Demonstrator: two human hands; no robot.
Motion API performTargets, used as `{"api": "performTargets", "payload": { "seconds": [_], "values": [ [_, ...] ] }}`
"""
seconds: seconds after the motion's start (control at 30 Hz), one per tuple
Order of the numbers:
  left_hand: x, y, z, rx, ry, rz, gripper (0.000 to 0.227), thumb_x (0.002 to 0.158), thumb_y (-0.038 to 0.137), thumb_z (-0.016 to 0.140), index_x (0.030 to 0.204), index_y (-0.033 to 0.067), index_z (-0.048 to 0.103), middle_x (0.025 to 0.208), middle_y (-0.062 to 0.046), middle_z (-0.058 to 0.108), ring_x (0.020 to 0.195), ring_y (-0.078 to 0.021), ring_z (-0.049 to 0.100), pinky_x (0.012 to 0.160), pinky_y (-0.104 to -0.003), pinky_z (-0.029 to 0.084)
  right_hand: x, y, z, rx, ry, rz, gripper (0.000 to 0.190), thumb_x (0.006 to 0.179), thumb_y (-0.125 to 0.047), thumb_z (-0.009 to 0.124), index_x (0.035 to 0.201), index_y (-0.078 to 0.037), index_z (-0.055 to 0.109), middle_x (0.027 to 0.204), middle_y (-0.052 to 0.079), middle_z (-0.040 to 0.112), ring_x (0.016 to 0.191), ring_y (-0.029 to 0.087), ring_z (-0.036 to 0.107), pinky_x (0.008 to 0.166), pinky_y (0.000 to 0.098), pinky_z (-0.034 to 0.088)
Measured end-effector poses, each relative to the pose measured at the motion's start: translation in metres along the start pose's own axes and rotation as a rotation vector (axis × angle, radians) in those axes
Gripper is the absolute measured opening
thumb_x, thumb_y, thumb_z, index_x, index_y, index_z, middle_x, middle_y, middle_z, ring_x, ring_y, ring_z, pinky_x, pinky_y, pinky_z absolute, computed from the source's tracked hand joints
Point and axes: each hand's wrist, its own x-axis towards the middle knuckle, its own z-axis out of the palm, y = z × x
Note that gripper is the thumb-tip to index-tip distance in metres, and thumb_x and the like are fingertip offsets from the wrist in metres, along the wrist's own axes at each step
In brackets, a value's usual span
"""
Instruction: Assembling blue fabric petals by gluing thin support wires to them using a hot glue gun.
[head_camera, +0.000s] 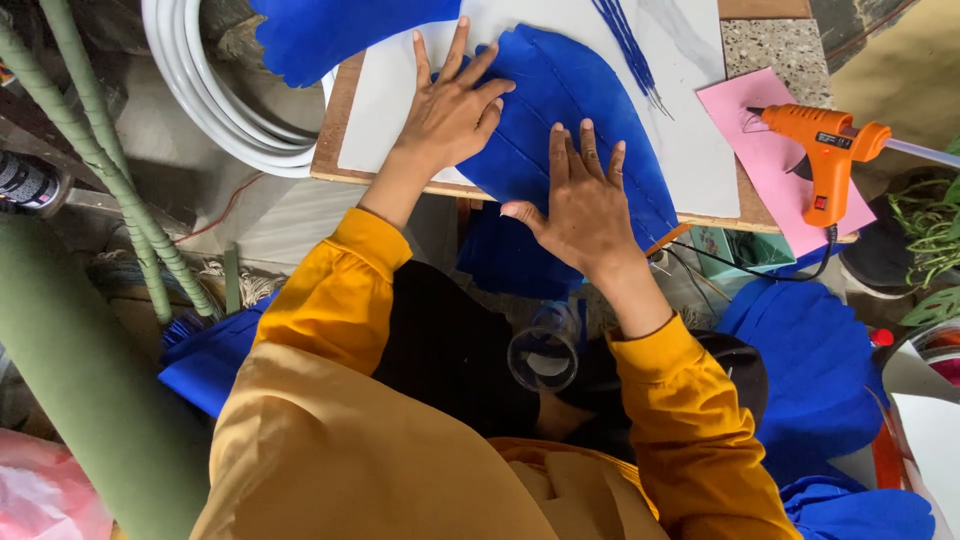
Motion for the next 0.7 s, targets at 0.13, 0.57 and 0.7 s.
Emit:
{"api": "performTargets", "payload": {
  "seconds": [0.13,0.57,0.7],
  "values": [
    [0.000,-0.001,0.003,0.004,-0.033,-0.014,0.027,0.086,0.023,0.052,0.108,0.0148,0.065,0.139,-0.011,0.032,0.130,-0.0293,-0.007,0.094,-0.062,-0.016,0.001,0.001,0.000,0.026,-0.016,0.014,0.097,0.081,-0.070,0.025,0.130,0.014,0.026,0.130,0.033,0.037,0.128,0.043,0.017,0.100,0.0598,0.007],
    [-0.004,0.010,-0.014,0.046,-0.014,-0.024,0.038,0.084,0.018,0.051,0.118,0.0003,0.055,0.120,-0.010,0.049,0.127,-0.0276,0.028,0.104,-0.052,0.000,0.010,0.031,-0.058,0.248,0.020,0.103,0.062,0.092,-0.034,0.041,0.135,0.006,0.021,0.141,0.025,0.020,0.130,0.038,0.009,0.103,0.0526,0.012],
    [-0.005,0.012,-0.015,0.037,-0.064,-0.063,0.033,0.085,0.020,0.048,0.111,0.0054,0.061,0.118,-0.006,0.054,0.125,-0.0266,0.033,0.104,-0.053,-0.001,0.042,0.061,-0.027,0.131,0.074,-0.076,0.040,0.088,-0.013,0.048,0.123,0.006,0.047,0.134,0.021,0.038,0.123,0.041,0.028,0.094,0.0539,0.030]
  ]
}}
